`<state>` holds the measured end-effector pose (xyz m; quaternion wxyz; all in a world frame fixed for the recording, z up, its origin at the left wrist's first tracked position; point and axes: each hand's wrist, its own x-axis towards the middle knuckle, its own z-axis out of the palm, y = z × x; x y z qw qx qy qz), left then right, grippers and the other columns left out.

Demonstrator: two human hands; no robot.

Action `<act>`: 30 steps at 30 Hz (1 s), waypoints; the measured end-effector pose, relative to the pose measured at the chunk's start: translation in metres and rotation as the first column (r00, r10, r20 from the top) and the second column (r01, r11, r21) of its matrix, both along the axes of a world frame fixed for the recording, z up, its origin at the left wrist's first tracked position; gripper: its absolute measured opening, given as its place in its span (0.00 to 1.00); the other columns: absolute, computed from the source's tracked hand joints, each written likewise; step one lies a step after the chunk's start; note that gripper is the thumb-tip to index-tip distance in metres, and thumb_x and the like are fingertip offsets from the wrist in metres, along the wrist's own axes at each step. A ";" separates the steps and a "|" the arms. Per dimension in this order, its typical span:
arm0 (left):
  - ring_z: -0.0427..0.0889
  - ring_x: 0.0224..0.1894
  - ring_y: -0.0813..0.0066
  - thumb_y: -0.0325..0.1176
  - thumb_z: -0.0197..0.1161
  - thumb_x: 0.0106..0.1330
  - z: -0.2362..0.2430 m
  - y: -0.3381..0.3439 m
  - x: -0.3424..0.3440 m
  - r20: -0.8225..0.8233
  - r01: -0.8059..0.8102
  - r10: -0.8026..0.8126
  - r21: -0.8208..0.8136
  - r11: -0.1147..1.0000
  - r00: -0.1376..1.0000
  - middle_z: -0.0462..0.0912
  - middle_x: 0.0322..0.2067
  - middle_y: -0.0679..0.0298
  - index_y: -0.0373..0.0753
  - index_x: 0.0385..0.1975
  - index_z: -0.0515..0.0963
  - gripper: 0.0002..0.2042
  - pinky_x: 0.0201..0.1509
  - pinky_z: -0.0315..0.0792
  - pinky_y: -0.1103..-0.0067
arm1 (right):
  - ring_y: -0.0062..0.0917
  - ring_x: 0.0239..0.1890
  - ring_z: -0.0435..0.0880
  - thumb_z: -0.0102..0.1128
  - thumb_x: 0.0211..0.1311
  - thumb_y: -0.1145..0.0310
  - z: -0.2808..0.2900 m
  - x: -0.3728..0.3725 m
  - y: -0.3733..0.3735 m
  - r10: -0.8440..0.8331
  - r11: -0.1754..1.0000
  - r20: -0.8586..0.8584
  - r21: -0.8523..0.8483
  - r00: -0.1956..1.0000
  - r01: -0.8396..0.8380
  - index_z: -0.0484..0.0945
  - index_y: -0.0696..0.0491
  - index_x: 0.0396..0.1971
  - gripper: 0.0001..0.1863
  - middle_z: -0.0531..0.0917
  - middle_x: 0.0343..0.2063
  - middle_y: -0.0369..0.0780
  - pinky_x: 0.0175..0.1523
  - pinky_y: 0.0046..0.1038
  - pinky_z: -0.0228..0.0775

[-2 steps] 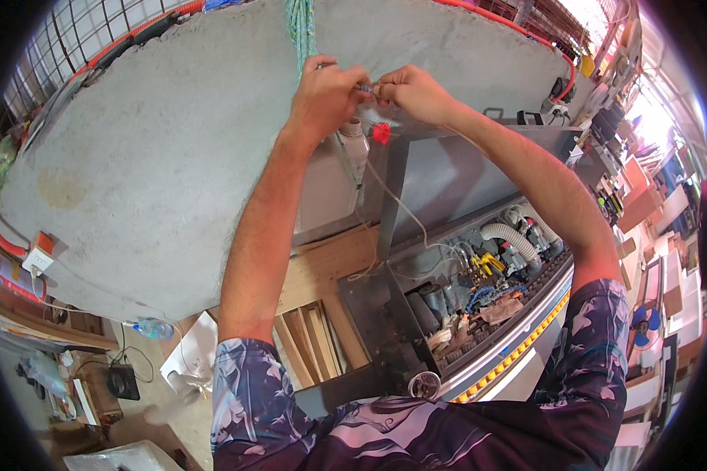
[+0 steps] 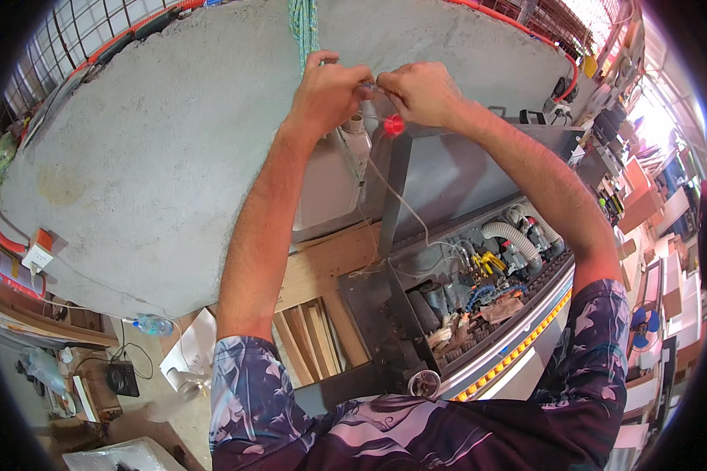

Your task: The person uses pliers to adjust components inside a machine, then wipes a rotating brush with a cloth. They connect a clear tube to a white container and secure it with a red cap, then reattach the tube to the machine.

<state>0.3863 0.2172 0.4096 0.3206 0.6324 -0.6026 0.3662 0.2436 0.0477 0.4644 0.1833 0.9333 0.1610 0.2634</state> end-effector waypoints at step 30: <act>0.82 0.30 0.60 0.34 0.65 0.69 0.017 0.006 -0.002 -0.242 0.104 -0.093 0.035 0.994 0.966 0.82 0.20 0.62 0.41 0.43 0.83 0.08 0.66 0.64 0.66 | 0.27 0.39 0.84 0.61 0.60 0.76 0.042 0.014 -0.003 0.065 0.844 -0.356 0.518 0.932 0.139 0.82 0.59 0.52 0.19 0.88 0.35 0.41 0.49 0.31 0.74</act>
